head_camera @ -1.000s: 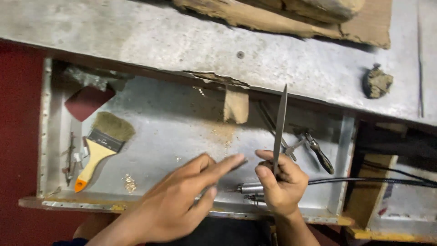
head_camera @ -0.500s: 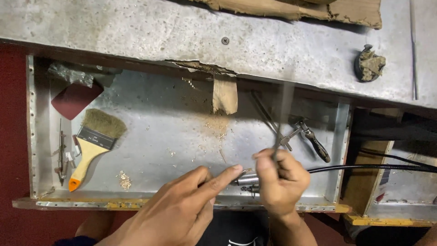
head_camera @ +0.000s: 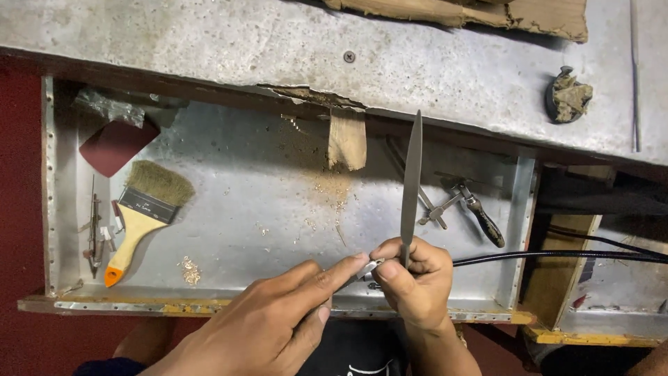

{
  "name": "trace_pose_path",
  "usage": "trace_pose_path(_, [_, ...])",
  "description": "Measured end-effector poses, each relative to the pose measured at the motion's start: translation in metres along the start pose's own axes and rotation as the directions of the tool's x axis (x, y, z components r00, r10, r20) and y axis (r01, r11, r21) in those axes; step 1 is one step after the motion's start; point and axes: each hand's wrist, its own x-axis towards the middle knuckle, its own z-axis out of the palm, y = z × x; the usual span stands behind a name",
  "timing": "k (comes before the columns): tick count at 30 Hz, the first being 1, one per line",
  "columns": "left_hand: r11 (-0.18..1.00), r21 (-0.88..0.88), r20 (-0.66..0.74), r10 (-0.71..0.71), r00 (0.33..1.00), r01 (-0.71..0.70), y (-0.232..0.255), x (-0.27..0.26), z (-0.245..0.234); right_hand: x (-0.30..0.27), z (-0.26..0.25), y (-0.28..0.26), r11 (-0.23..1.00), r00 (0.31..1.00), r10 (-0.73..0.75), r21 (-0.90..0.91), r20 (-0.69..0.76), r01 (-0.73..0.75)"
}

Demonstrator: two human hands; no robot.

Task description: The person is using a needle file to refine the shape of a small metal jewelry component while supporting it on a wooden bench pin.

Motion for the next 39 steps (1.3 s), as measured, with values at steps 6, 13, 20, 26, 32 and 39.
trace_pose_path(6, [0.991,0.047,-0.056,0.126,0.990,-0.123,-0.001,-0.002,0.003,-0.002,0.001,0.006,0.976,0.998,0.048,0.211,0.045,-0.056])
trace_pose_path(13, [0.971,0.087,-0.139,0.232,0.963,-0.221,-0.004,-0.003,0.008,-0.005,0.001,0.013,0.960,0.994,0.101,0.256,0.046,-0.109])
trace_pose_path(20, [0.964,0.173,-0.214,0.238,0.947,-0.203,-0.007,0.003,0.011,-0.006,0.003,0.011,1.000,0.996,0.027,0.002,-0.091,-0.027])
trace_pose_path(26, [0.969,0.244,-0.245,0.094,0.965,-0.033,-0.007,0.017,-0.011,0.003,0.010,-0.008,0.879,0.969,-0.164,-0.473,-0.186,0.058])
trace_pose_path(32, [0.880,0.471,-0.323,0.240,0.915,-0.065,-0.016,0.036,-0.030,0.000,-0.004,-0.003,0.837,0.979,-0.191,-0.533,-0.077,0.122])
trace_pose_path(39, [0.507,0.861,-0.372,0.575,0.729,0.040,-0.044,0.057,-0.031,0.003,-0.004,0.001,0.806,0.981,-0.179,-0.561,0.075,0.190])
